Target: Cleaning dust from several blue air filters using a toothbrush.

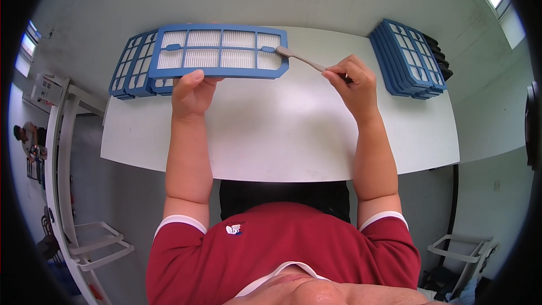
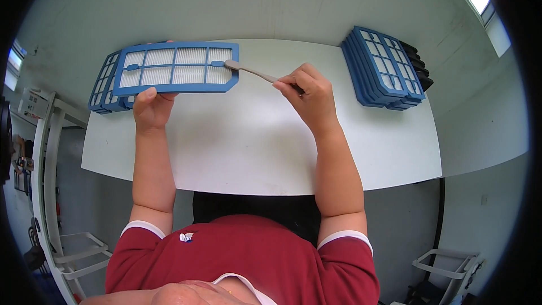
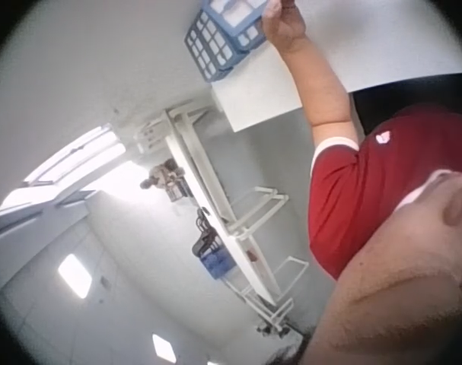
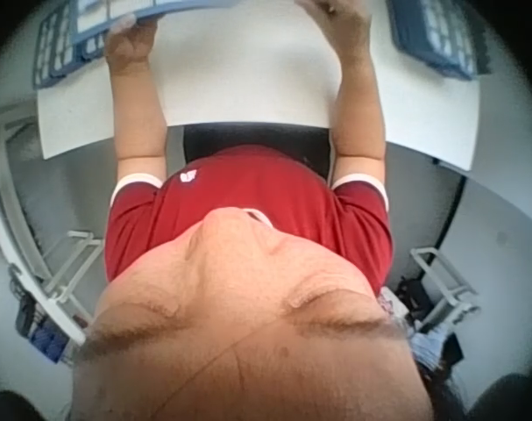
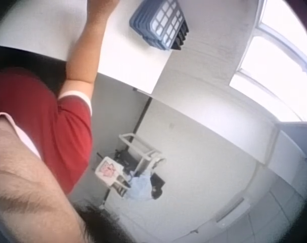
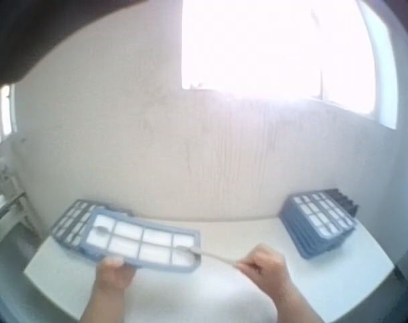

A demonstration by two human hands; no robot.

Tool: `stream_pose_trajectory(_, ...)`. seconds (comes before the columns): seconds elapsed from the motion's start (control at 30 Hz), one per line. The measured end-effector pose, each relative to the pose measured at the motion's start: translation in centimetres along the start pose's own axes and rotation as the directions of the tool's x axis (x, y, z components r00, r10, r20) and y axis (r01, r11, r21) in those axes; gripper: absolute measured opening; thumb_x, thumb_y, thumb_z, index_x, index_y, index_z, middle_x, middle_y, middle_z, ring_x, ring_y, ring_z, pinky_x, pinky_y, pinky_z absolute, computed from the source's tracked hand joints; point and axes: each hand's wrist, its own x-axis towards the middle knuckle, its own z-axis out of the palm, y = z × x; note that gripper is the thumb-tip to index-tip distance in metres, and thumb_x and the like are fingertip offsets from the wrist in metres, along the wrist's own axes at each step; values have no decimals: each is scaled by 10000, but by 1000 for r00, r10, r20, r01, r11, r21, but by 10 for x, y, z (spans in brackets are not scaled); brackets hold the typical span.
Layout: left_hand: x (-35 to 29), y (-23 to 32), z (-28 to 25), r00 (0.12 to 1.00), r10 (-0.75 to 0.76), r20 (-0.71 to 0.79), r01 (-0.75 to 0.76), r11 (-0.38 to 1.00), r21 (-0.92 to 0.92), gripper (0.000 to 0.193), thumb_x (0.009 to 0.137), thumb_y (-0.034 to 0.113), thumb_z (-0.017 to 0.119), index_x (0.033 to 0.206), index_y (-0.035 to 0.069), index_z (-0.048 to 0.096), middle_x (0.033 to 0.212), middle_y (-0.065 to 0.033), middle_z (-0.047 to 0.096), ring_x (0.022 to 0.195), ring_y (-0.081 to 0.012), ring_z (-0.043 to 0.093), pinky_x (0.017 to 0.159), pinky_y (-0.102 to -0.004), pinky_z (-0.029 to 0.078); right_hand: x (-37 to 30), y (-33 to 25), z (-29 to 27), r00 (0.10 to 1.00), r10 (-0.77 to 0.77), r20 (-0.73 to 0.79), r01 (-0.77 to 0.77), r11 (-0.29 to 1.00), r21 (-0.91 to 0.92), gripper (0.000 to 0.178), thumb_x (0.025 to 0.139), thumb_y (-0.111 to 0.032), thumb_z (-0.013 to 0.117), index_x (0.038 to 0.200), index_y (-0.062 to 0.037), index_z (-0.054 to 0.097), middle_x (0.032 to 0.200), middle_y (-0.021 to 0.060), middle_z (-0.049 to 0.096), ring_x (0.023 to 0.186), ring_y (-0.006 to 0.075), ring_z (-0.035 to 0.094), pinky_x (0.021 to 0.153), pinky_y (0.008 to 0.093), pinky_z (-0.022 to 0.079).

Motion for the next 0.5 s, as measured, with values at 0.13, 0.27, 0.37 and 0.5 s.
stream_pose_trajectory(0.13, 0, -1, 2, 1000, 19, 0, -19, 1000, -4, 699, 693, 73, 571, 1344, 53, 319, 1286, -167, 456, 1069, -270, 567, 820, -379, 539, 2, -2, -4, 999, 17, 44, -18, 1000, 24, 115, 684, -34, 764, 688, -20, 650, 658, 42, 555, 547, 133, 538, 477, 246, 430)
stream_pose_trajectory(0.27, 1, -1, 3, 999, 45, -23, -44, 999, 18, 738, 676, 59, 576, 1363, 79, 306, 1308, -164, 441, 1091, -276, 552, 819, -380, 539, 1, -8, -7, 990, 49, 134, -61, 994, 87, 109, 686, -23, 761, 681, -13, 652, 665, 36, 567, 551, 120, 539, 480, 242, 431)
stream_pose_trajectory(0.37, 3, 0, 9, 998, 64, -24, -62, 996, 70, 800, 638, 87, 605, 1377, 117, 299, 1333, -165, 420, 1140, -280, 520, 842, -379, 531, 1, -12, -9, 979, 91, 180, -120, 980, 159, 103, 692, -19, 756, 683, -14, 653, 659, 31, 567, 552, 113, 532, 482, 236, 422)
stream_pose_trajectory(0.5, 5, 3, 20, 996, 70, 49, -75, 991, 114, 920, 576, 140, 687, 1397, 120, 270, 1392, -194, 355, 1266, -312, 405, 999, -436, 425, 1, -2, -6, 991, 124, 48, -130, 978, 163, 97, 705, -26, 749, 691, -22, 653, 646, 26, 558, 539, 107, 501, 476, 237, 389)
